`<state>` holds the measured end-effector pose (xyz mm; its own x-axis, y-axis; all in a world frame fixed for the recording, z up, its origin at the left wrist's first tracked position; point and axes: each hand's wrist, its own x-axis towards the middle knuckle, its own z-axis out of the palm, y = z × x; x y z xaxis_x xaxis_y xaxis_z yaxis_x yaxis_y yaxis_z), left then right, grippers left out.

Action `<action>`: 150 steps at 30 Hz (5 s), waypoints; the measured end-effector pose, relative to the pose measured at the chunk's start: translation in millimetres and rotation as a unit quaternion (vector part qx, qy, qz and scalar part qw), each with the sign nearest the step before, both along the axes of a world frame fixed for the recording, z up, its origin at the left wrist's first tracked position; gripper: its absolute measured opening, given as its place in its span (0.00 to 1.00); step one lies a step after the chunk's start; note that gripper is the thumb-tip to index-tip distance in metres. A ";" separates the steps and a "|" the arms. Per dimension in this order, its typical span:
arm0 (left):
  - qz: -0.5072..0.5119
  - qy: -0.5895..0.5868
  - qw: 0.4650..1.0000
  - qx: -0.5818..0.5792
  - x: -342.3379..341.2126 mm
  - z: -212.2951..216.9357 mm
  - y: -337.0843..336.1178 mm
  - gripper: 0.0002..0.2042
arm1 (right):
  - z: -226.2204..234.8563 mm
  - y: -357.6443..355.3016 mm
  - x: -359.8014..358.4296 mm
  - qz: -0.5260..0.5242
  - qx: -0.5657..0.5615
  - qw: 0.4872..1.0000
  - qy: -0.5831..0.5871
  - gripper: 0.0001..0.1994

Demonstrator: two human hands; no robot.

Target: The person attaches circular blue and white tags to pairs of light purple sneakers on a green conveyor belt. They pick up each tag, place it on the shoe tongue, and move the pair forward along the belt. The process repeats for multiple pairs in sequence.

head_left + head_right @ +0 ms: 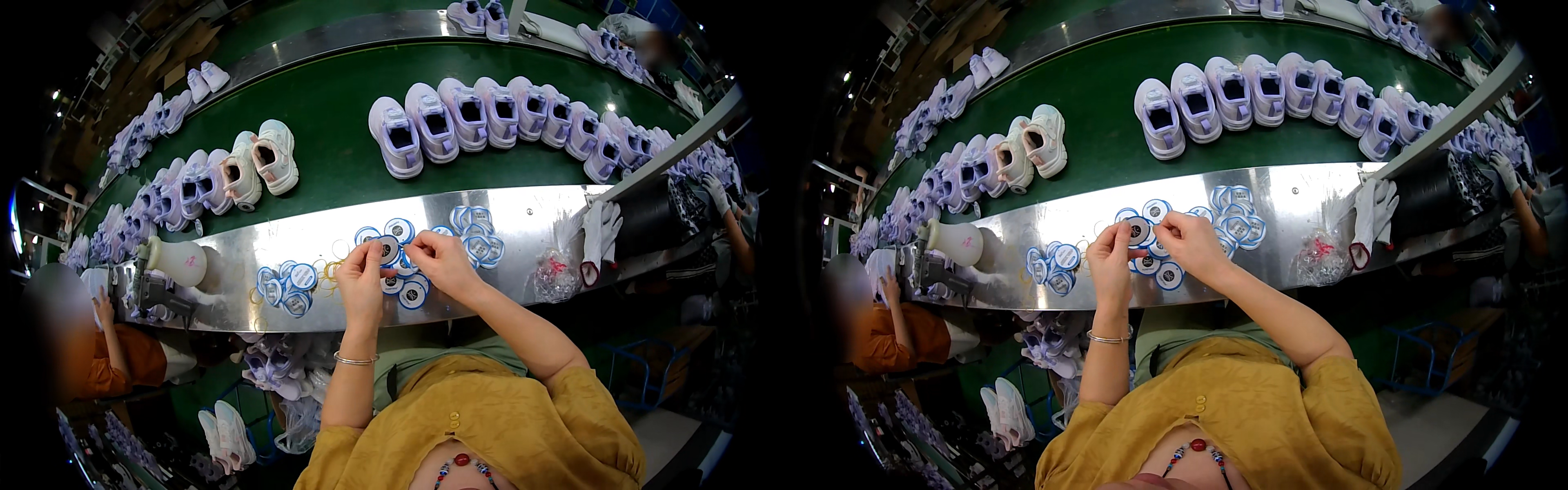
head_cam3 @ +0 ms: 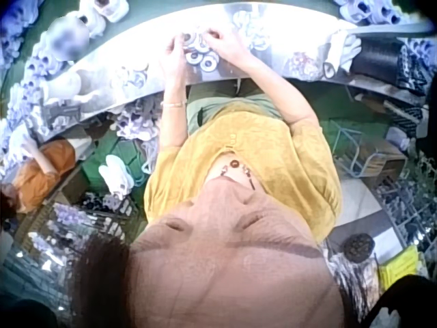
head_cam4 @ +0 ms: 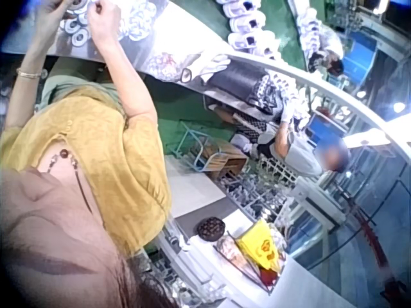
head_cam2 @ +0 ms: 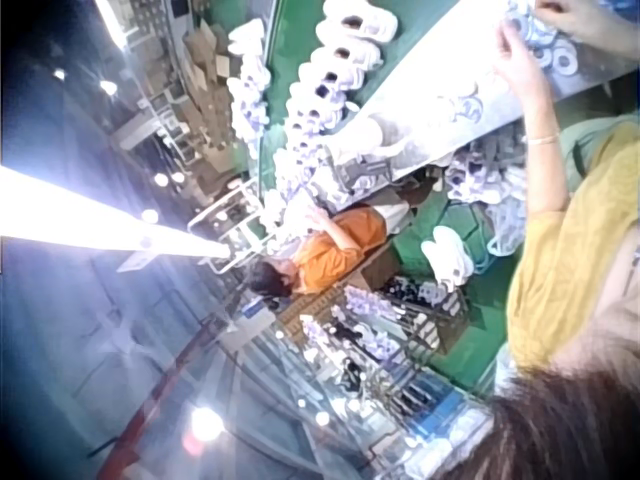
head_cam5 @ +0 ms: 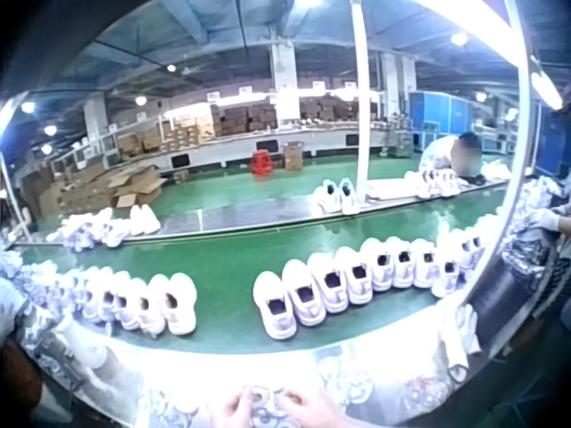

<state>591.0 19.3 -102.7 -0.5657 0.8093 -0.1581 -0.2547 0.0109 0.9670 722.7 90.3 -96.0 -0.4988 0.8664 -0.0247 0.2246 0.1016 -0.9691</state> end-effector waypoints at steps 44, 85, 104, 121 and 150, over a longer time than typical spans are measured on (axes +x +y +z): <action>-0.085 -0.086 0.990 -0.074 -8.2 -43.2 182.6 0.08 | -43.6 171.3 15.7 0.012 0.435 0.866 -0.244 0.04; -0.063 0.167 0.983 0.032 -5.6 -23.8 178.9 0.10 | -21.3 194.7 3.2 0.071 -0.199 0.951 0.227 0.05; -0.136 0.121 0.982 0.050 -7.5 -21.0 179.8 0.21 | -24.5 210.5 2.1 0.164 -0.150 0.966 0.134 0.05; -0.099 0.010 0.990 0.096 7.6 -33.4 183.6 0.21 | -39.8 198.4 5.0 0.146 -0.253 0.921 0.256 0.06; -0.334 0.536 0.755 0.175 263.2 -41.0 185.9 0.17 | -69.0 236.5 326.9 -0.133 0.162 0.846 -0.490 0.07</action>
